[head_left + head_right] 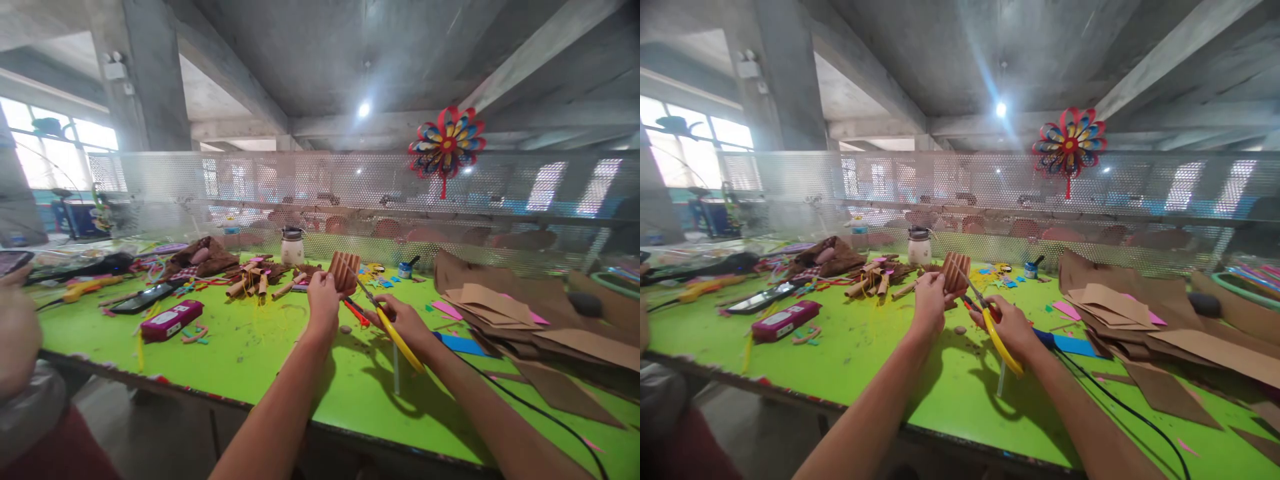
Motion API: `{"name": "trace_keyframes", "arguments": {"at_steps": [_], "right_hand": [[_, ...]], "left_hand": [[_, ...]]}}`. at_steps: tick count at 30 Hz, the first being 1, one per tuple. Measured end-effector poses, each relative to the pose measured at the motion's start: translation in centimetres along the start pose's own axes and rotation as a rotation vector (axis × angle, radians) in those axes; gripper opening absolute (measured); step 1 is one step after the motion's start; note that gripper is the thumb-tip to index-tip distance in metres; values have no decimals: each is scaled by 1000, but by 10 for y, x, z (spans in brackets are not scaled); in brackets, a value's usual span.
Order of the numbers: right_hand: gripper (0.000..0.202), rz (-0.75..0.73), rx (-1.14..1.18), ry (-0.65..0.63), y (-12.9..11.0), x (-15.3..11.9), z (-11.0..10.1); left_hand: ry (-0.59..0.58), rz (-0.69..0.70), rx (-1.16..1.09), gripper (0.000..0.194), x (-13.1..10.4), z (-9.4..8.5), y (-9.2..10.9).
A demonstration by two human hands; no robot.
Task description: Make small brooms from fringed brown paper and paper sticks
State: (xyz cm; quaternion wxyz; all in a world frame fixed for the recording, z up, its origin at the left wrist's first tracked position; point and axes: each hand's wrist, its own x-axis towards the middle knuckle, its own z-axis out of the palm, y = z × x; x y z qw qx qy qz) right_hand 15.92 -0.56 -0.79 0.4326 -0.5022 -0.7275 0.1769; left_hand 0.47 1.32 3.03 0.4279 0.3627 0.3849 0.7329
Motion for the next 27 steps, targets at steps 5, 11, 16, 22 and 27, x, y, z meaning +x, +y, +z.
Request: {"name": "trace_keyframes", "arguments": {"at_steps": [5, 11, 16, 22, 27], "right_hand": [[46, 10, 8, 14, 2, 1, 1], [43, 9, -8, 12, 1, 0, 1], [43, 9, -22, 11, 0, -1, 1], [43, 10, -15, -16, -2, -3, -1], [43, 18, -2, -21, -6, -4, -3]], "left_hand": [[6, -6, 15, 3, 2, 0, -2], [4, 1, 23, 4, 3, -1, -4], [1, 9, 45, 4, 5, -2, -5], [12, -6, 42, 6, 8, -2, -7], [30, -20, 46, 3, 5, -1, -4]]}}
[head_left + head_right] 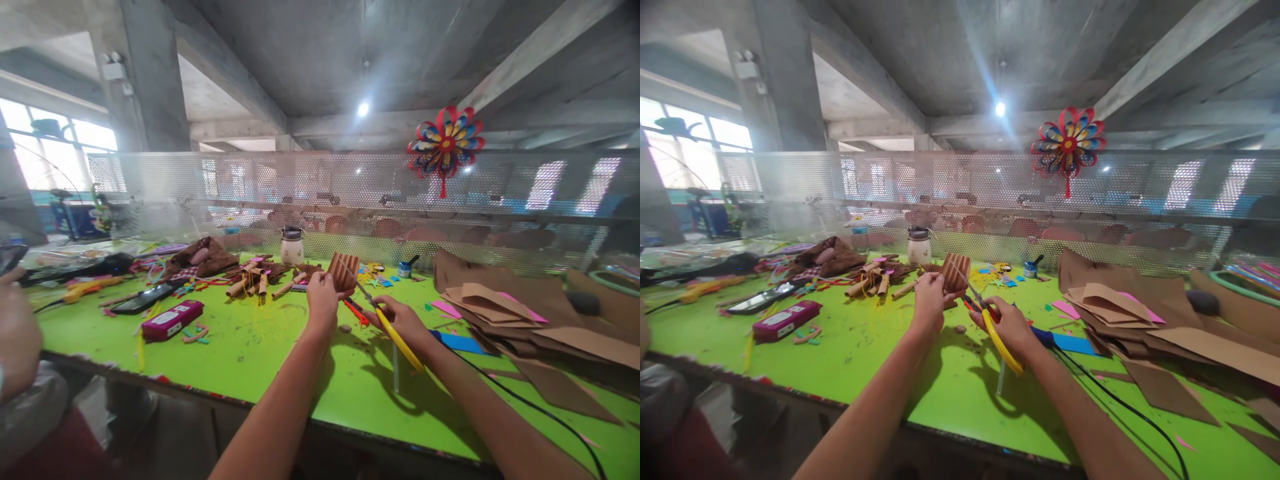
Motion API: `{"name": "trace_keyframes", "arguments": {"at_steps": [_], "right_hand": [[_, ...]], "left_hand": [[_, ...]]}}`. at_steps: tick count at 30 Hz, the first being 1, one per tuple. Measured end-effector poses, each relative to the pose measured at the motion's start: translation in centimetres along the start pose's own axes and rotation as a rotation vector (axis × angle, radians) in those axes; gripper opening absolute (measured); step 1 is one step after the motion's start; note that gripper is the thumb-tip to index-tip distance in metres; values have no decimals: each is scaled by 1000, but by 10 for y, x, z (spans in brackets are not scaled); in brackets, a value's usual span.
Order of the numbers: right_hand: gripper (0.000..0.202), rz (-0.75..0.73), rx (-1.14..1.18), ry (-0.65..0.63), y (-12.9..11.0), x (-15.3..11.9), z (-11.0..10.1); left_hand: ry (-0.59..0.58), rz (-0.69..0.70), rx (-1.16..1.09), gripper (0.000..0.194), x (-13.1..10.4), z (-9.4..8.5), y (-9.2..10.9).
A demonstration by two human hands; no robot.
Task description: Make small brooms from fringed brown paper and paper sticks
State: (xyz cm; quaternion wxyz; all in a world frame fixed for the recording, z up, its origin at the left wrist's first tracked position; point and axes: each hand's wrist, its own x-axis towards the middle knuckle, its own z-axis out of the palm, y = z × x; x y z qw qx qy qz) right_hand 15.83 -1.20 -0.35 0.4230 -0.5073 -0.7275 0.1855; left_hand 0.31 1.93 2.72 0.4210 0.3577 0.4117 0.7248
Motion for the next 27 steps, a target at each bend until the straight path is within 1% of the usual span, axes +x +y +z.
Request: {"name": "trace_keyframes", "arguments": {"at_steps": [4, 10, 18, 24, 27], "right_hand": [[42, -17, -2, -39, -3, -1, -2], [40, -18, 33, -41, -3, -3, -3], [38, -8, 9, -24, -3, -3, -5], [42, 5, 34, -41, -2, -2, -4], [44, -2, 40, -20, -1, -1, -1]], "left_hand": [[-1, -5, -11, 2, -1, 0, 2], [-14, -4, -9, 3, 0, -1, 0], [-20, 5, -3, 1, -1, -2, 2], [-13, 40, -8, 3, -2, -1, 3], [-17, 48, -5, 3, -2, -2, 3]]}}
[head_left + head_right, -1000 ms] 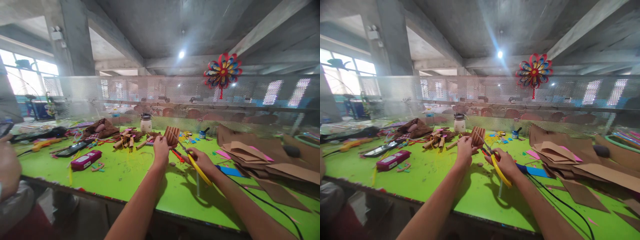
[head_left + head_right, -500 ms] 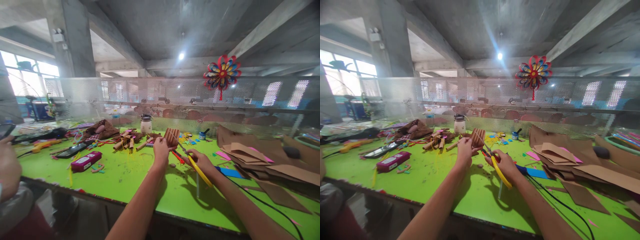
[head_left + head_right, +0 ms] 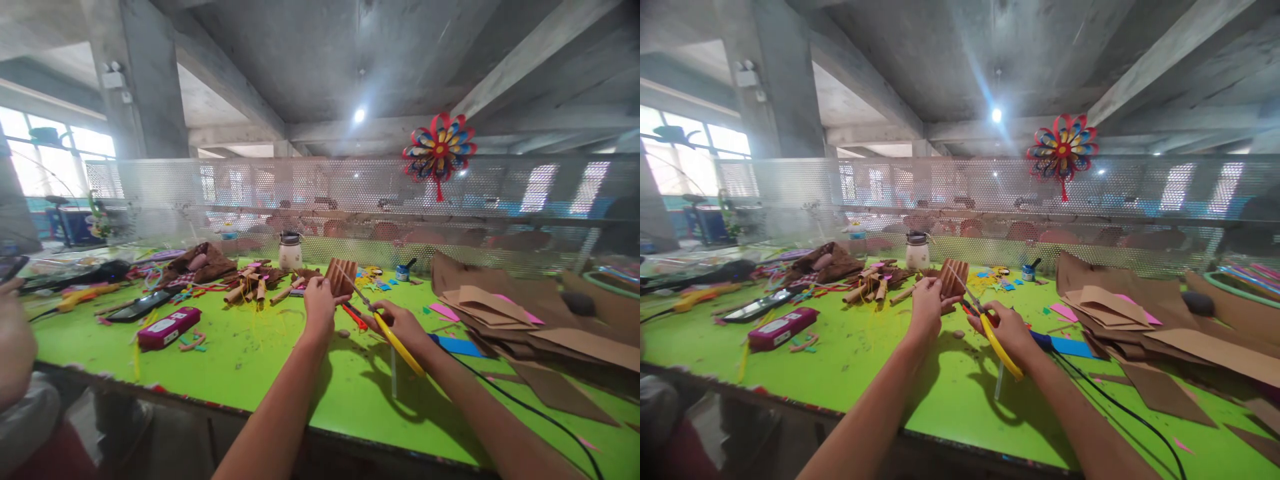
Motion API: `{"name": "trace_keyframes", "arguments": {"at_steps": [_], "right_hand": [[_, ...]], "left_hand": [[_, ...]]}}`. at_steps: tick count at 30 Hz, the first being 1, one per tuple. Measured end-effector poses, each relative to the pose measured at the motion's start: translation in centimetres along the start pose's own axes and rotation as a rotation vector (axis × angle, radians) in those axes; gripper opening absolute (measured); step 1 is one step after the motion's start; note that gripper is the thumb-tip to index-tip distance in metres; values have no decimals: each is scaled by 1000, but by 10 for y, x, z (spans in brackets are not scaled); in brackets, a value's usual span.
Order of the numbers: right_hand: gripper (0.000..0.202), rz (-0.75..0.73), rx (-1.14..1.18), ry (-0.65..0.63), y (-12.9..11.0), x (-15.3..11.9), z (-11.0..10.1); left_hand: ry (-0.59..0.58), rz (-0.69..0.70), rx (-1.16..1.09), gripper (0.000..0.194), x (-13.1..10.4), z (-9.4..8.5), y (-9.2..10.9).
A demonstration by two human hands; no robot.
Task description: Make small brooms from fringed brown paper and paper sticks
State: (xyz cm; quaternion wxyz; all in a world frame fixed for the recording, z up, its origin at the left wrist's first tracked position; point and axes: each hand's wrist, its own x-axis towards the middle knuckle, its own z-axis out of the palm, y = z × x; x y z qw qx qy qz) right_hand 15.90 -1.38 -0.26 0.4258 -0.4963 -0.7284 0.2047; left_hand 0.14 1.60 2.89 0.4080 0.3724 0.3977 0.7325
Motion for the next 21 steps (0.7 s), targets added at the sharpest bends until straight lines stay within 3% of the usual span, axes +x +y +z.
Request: {"name": "trace_keyframes", "arguments": {"at_steps": [21], "right_hand": [[47, -8, -63, 26, 6, 3, -1]], "left_hand": [[-18, -71, -4, 1, 3, -1, 1]]}}
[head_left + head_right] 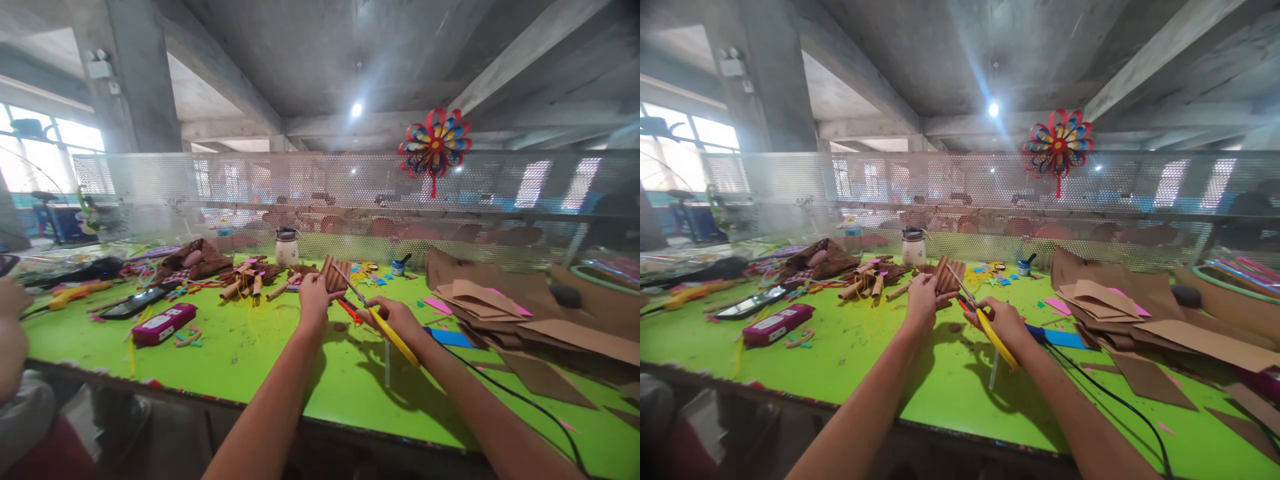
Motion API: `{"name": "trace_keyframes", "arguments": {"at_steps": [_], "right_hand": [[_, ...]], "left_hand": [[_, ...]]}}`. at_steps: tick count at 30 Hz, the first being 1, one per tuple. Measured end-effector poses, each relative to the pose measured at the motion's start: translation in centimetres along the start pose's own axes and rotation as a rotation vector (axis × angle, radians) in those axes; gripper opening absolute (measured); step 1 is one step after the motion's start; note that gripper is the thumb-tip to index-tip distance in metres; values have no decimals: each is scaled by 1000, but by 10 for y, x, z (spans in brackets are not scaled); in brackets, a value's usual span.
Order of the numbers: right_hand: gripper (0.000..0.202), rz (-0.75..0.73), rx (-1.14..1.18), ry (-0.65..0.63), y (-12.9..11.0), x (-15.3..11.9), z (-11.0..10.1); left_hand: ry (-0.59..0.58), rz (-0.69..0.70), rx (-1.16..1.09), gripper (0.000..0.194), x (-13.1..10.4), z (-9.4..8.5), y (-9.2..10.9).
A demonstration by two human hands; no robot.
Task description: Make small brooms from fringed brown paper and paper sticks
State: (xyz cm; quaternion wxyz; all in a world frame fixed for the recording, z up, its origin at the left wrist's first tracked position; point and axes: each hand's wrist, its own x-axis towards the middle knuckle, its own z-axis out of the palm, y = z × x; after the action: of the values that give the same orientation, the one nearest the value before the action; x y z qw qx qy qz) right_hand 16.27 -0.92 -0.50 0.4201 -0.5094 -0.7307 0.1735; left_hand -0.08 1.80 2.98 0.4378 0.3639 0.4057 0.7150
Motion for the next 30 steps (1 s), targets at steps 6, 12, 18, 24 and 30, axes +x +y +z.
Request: {"name": "trace_keyframes", "arguments": {"at_steps": [6, 12, 18, 24, 30], "right_hand": [[46, 7, 63, -7, -4, -1, 3], [44, 17, 90, 20, -7, -2, 6], [42, 49, 117, 17, -5, -1, 7], [38, 54, 97, -4, -2, 0, 7], [40, 54, 105, -6, -2, 0, 7]], "left_hand": [[-41, 43, -21, 5, -5, 1, 2], [-77, 23, -29, 5, -10, 5, 0], [-108, 9, -18, 5, -11, 5, -2], [-101, 3, -18, 5, -9, 5, -5], [-100, -13, -37, 4, -9, 6, -4]]}}
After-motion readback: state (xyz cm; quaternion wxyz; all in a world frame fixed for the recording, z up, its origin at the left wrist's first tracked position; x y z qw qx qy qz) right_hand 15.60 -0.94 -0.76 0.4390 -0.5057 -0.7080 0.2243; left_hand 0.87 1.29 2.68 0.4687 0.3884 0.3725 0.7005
